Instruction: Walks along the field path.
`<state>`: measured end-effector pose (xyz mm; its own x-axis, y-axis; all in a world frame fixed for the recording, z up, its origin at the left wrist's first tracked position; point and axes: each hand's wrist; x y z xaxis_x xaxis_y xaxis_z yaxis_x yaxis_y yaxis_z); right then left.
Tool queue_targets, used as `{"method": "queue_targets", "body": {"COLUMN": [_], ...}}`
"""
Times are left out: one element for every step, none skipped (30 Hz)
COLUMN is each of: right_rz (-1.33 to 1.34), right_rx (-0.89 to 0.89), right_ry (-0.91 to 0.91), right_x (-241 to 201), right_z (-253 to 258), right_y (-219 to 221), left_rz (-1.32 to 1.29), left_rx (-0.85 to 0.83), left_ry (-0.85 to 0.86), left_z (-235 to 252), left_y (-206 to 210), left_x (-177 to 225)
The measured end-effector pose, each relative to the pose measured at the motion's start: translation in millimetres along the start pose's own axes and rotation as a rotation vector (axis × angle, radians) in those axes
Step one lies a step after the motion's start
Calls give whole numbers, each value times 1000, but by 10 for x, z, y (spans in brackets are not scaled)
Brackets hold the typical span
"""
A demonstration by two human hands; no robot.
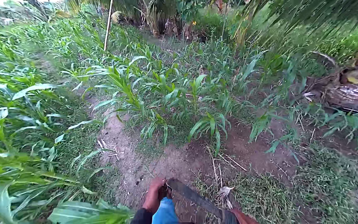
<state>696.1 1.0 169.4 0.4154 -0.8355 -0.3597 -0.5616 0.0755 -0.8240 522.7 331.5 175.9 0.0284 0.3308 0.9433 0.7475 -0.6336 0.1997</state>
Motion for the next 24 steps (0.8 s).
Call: {"method": "queue_targets", "body": {"right_rz": [-16,-29,-38,-51,-62,-71,-87,-112,-145,-190,-235,-288,-348,-409,-461,-495,-518,-526,-534,-538,-539,-535,-532,-524], "right_rx": [-19,-12,10,29,35,16,-13,-42,-68,-100,-125,-161,-211,-272,-334,-378,-409,-432,-445,-449,-444,-418,-393,-375], "right_ry": [13,12,-1,-17,-26,-24,-11,1,17,49,84,129,178,232,277,304,318,325,329,334,339,333,324,320], "right_x": [-57,-118,-175,-237,-308,-398,-507,-619,-731,-861,-1002,-1151,-1301,-1451,-1601,-1732,-1856,-1968,-2075,-2190,-2309,-2402,-2478,-2539], "right_z": [22,42,72,118,170,226,283,344,418,505,603,710,822,942,1073,1214,1357,1496,1619,1720,1810,1894,1968,2032], "right_y": [-26,-24,8,44,70,87,102,126,156,178,209,240,266,288,305,322,324,314,300,276,246,228,221,229], "left_rz": [-63,-101,-117,-135,-184,-260,-337,-402,-447,-467,-457,-428,-395,-358,-316,-269,-226,-188,-153,-116,-88,-70,-55,-46], "left_rx": [11,21,30,51,80,113,144,192,252,330,424,525,631,724,797,851,889,909,924,926,927,926,923,910], "left_ry": [-16,-30,-44,-56,-65,-72,-80,-91,-114,-156,-212,-276,-327,-361,-375,-380,-382,-387,-390,-396,-405,-420,-432,-445], "left_z": [13,36,68,117,181,258,331,401,472,555,647,739,823,904,990,1084,1185,1280,1362,1425,1482,1538,1586,1620], "left_y": [-43,-89,-136,-167,-192,-229,-293,-376,-475,-586,-712,-860,-1022,-1204,-1392,-1576,-1751,-1921,-2070,-2199,-2311,-2406,-2487,-2561], "left_x": [-29,-49,-47,-25,-8,-17,-44,-99,-177,-254,-320,-380,-433,-471,-476,-445,-390,-334,-283,-237,-201,-176,-161,-146]}}
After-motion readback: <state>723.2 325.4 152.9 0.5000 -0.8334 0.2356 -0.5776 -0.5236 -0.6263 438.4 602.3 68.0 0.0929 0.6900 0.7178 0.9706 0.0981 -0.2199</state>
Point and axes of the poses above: each hand's wrist, its own z-axis towards the middle knuckle, its own y-axis out of the palm, x = y × z, and after that the axes turned 11 degrees about y, right-handed
